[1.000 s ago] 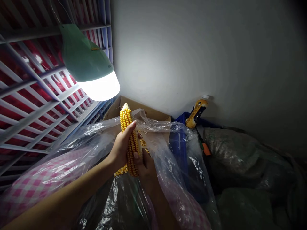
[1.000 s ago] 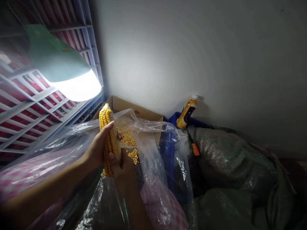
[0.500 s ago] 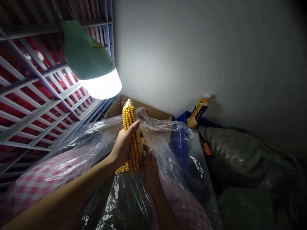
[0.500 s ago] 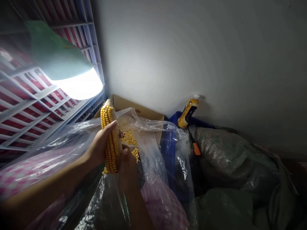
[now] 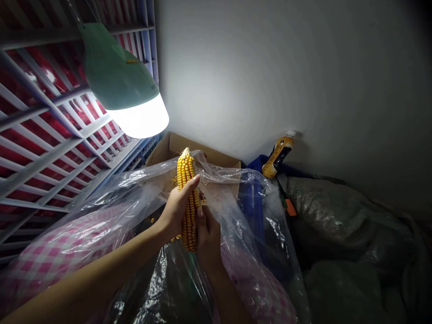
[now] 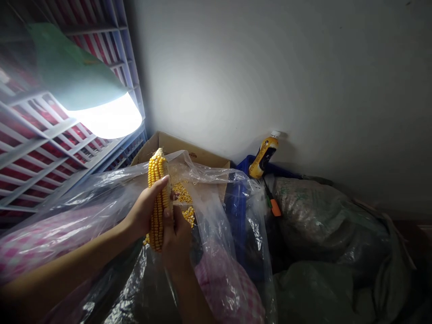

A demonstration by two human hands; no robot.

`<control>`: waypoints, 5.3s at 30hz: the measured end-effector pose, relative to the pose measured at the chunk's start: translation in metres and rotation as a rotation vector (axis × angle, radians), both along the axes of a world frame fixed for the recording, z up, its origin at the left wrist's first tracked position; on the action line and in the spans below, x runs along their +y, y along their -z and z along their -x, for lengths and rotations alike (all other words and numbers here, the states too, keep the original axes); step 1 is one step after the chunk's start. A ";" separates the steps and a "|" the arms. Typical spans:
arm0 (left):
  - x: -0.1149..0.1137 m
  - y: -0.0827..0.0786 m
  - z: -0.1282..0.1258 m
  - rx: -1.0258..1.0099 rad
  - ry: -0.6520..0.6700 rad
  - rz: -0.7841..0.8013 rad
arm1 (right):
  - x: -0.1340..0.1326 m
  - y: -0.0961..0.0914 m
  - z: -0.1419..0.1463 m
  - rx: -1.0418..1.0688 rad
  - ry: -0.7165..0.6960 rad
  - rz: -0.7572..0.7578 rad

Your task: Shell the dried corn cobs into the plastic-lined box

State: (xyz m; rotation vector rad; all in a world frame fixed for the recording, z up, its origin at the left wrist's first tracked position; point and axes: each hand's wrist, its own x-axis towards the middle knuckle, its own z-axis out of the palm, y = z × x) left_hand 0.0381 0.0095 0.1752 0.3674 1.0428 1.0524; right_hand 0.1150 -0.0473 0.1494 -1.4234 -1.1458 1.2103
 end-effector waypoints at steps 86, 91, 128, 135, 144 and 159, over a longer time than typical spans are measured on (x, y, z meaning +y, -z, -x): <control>0.001 0.004 -0.002 0.016 0.054 -0.078 | 0.020 0.002 -0.021 -0.108 0.024 0.036; -0.006 0.015 -0.007 0.057 0.044 -0.140 | 0.017 -0.002 -0.018 -0.165 -0.051 -0.088; -0.006 0.014 -0.006 -0.035 0.066 -0.127 | 0.015 -0.006 -0.015 -0.006 -0.014 0.011; -0.013 0.013 -0.011 -0.013 0.081 -0.204 | 0.012 -0.010 -0.013 -0.261 -0.046 -0.094; -0.018 0.020 -0.014 0.015 0.082 -0.129 | 0.006 -0.002 -0.006 -0.289 0.033 -0.116; -0.020 0.024 -0.015 0.073 0.065 -0.124 | 0.004 0.005 -0.004 -0.244 0.079 -0.062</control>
